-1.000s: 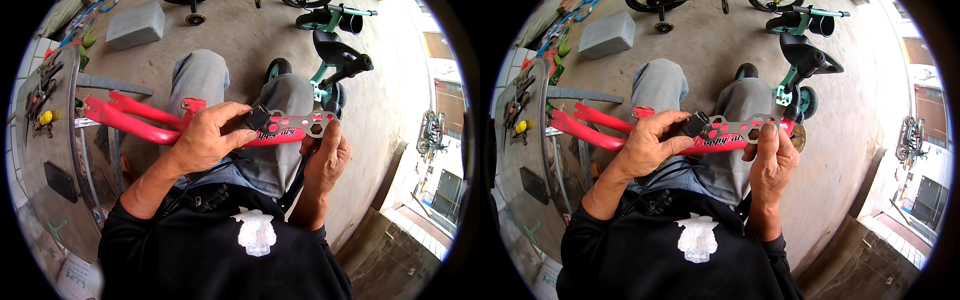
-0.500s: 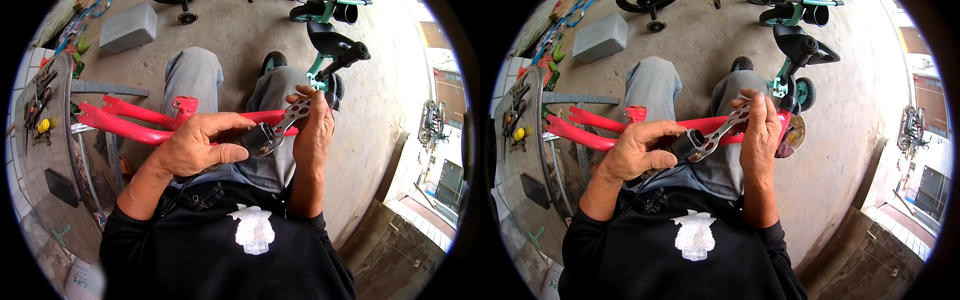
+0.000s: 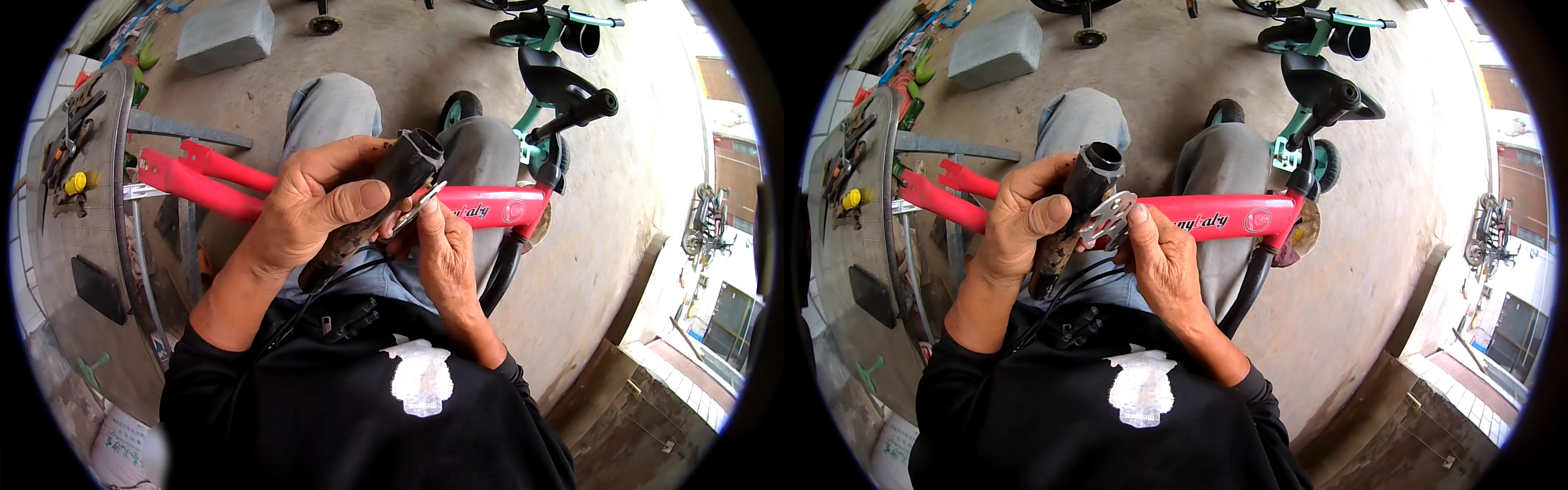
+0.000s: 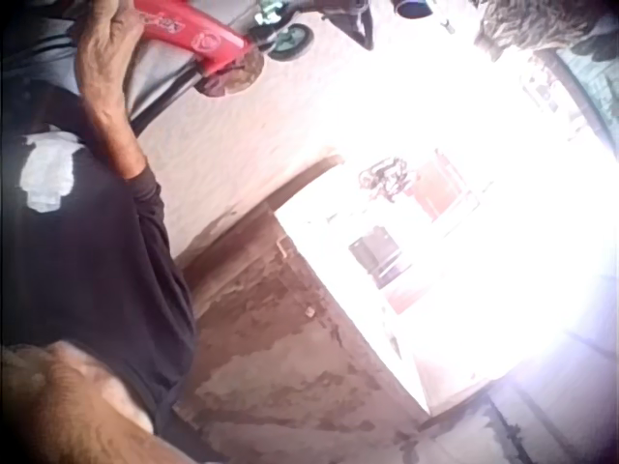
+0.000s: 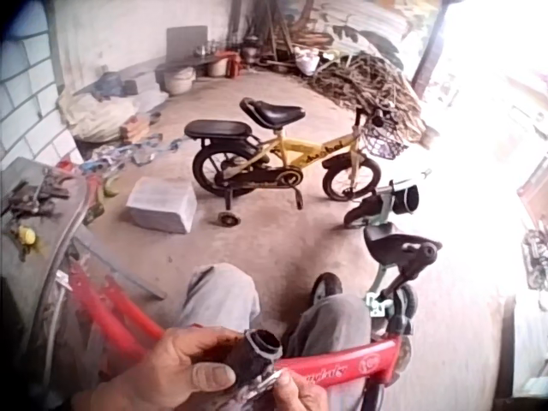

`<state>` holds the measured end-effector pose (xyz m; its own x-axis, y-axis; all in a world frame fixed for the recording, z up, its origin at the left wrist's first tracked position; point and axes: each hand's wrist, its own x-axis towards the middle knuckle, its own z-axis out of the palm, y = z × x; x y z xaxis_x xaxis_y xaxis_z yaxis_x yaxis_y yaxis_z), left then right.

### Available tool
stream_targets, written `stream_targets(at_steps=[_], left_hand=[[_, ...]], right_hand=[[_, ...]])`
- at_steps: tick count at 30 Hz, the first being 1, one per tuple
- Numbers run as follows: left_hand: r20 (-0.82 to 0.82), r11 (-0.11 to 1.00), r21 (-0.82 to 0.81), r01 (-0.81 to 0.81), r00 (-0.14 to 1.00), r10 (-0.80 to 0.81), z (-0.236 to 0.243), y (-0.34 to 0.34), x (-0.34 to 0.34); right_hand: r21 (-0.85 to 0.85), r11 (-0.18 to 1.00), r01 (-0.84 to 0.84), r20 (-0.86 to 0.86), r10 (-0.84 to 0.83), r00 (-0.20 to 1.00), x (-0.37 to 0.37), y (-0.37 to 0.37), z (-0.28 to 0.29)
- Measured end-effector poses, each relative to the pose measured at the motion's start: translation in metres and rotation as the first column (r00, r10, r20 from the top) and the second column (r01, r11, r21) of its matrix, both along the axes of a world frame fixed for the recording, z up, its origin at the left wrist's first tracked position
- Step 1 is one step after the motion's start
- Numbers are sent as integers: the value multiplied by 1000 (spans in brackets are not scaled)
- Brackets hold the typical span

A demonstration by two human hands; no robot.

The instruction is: The person is sitting on the floor repairing a red bicycle frame. They use a hammer to tap a black plastic part onto the frame and then use a wrench to tighten a bolt on the same part.

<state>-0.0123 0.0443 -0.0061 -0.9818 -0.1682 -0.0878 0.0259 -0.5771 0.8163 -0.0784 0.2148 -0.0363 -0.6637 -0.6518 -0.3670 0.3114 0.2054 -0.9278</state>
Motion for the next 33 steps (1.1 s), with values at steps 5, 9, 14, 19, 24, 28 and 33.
stream_targets(at_steps=[5, 9, 14, 19, 24, 28, 33], left_hand=[[51, 999, -25, -20, 998, 21, 0, -9, 1], [-12, 999, -32, -44, 999, 43, 13, -15, -7], [-13, 992, -124, -31, 999, 30, 30, -18, -1], [-10, 989, -148, 22, 1000, -24, 43, -24, 11], [-6, 992, -127, -3, 1000, 2, 48, -34, 24], [22, 990, -143, -11, 1000, 14, 39, -39, 31], [59, 990, -140, 1, 998, 7, 34, -39, 40]], right_hand=[[-61, 996, 69, -15, -70, 997, 11, -2, 0], [-91, 994, 61, -205, -78, 976, 10, -2, 11], [-171, 984, 55, -243, -96, 965, 19, -13, 19], [-94, 995, -22, -324, -10, 946, 28, -18, 30], [-93, 994, -49, -351, 13, 936, 35, -31, 36], [81, 994, -74, -414, 101, 904, 35, -39, 36], [-21, 992, -123, -431, 102, 897, 40, -48, 33]])
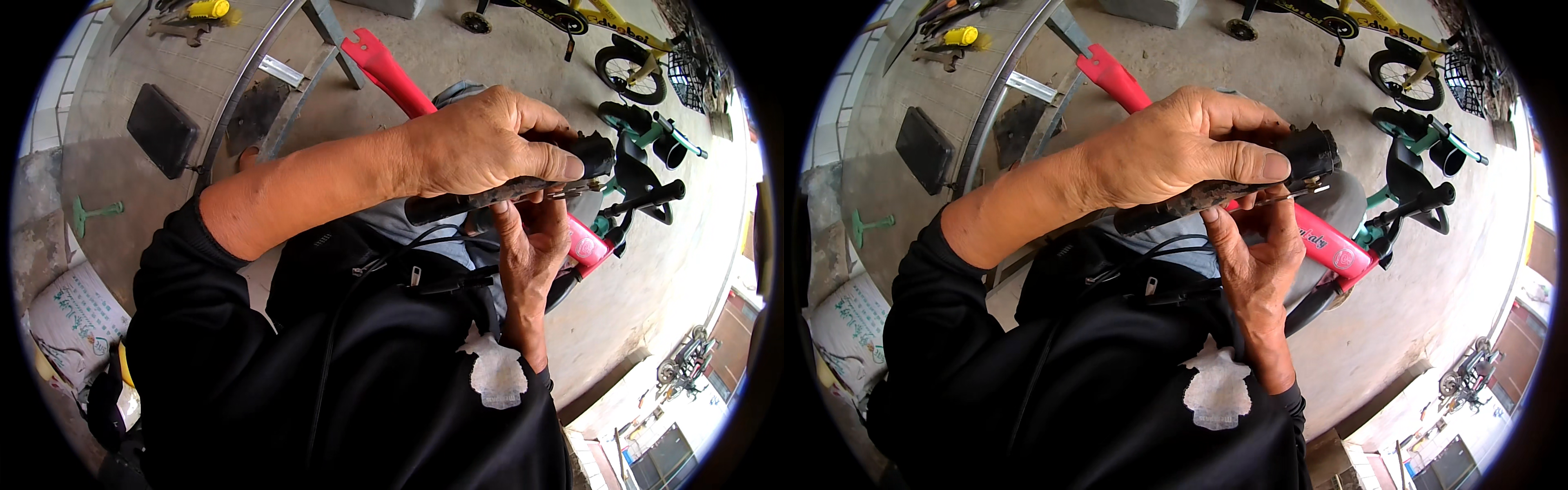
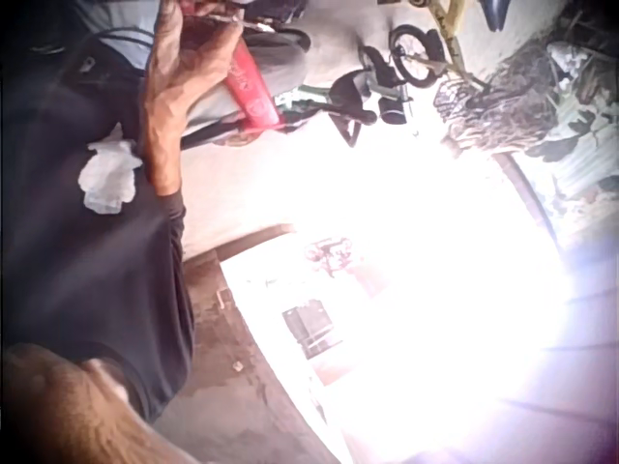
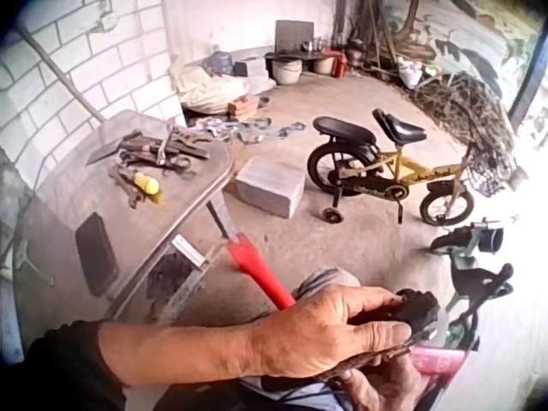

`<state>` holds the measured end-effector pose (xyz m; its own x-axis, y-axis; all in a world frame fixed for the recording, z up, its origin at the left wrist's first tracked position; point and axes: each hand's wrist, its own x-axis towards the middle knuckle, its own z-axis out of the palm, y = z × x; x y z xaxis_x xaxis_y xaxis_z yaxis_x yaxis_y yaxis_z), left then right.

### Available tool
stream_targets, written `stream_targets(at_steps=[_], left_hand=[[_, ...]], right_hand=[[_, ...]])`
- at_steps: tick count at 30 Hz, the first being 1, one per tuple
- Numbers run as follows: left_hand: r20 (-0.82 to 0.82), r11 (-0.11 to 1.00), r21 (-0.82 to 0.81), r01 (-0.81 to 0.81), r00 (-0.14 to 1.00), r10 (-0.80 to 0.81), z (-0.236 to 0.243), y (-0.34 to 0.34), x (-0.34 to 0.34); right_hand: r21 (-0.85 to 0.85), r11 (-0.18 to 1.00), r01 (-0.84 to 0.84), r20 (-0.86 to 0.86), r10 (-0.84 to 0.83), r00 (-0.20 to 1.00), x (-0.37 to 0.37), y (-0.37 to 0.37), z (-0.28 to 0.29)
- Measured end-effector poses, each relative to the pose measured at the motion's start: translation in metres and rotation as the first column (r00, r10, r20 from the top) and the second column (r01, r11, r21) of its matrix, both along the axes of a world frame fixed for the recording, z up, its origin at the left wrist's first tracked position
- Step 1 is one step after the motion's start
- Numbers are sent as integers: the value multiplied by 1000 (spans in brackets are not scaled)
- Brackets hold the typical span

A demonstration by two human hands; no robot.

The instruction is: The person is sitting on the floor repairing a red bicycle frame. They use a hammer to tap a black plastic part onto the frame and then use a wrench to tighten a bolt on the same part.

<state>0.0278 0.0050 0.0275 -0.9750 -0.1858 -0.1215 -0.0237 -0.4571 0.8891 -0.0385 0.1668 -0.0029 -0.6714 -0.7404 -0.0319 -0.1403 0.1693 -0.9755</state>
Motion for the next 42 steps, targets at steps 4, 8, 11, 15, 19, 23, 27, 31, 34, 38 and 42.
stream_targets(at_steps=[4, 8, 11, 15, 19, 23, 27, 31, 34, 38, 42], left_hand=[[4, 1000, 9, -13, 1000, 12, 1, -4, 4], [36, 999, 31, -9, 999, 8, -3, -7, 7], [31, 997, -23, -69, 997, 70, -6, -8, 11], [25, 987, 112, -113, 994, 110, -16, -7, 9], [58, 987, 116, -113, 993, 107, -23, -4, 4], [42, 991, 6, -133, 990, 132, -28, -5, -3], [-17, 978, -131, -159, 987, 158, -25, -9, -13], [24, 998, -22, -61, 998, 62, -31, -12, -21], [69, 994, 104, 39, 997, -47, -37, -15, -24], [75, 995, 66, 69, 994, -74, -31, -16, -29], [68, 997, 71, 24, 997, -29, -32, -13, -35]], right_hand=[[11, 1000, 23, 31, -24, 999, 4, -4, -2], [16, 999, 39, 141, -41, 989, 9, -3, 1], [40, 998, 50, 156, -56, 986, 10, -7, 6], [110, 993, -50, 50, 44, 998, 3, -8, 2], [144, 988, -45, 55, 37, 998, 1, -10, -5], [269, 961, -67, 25, 62, 998, -4, -13, 2], [261, 964, -56, 0, 58, 998, -8, -16, 6], [257, 962, -97, -26, 107, 994, -13, -17, 6], [276, 954, -118, 91, 97, 991, -17, -16, 4], [268, 954, -136, -139, 178, 974, -22, -14, 6], [191, 976, -104, 13, 104, 995, -25, -13, 4]])
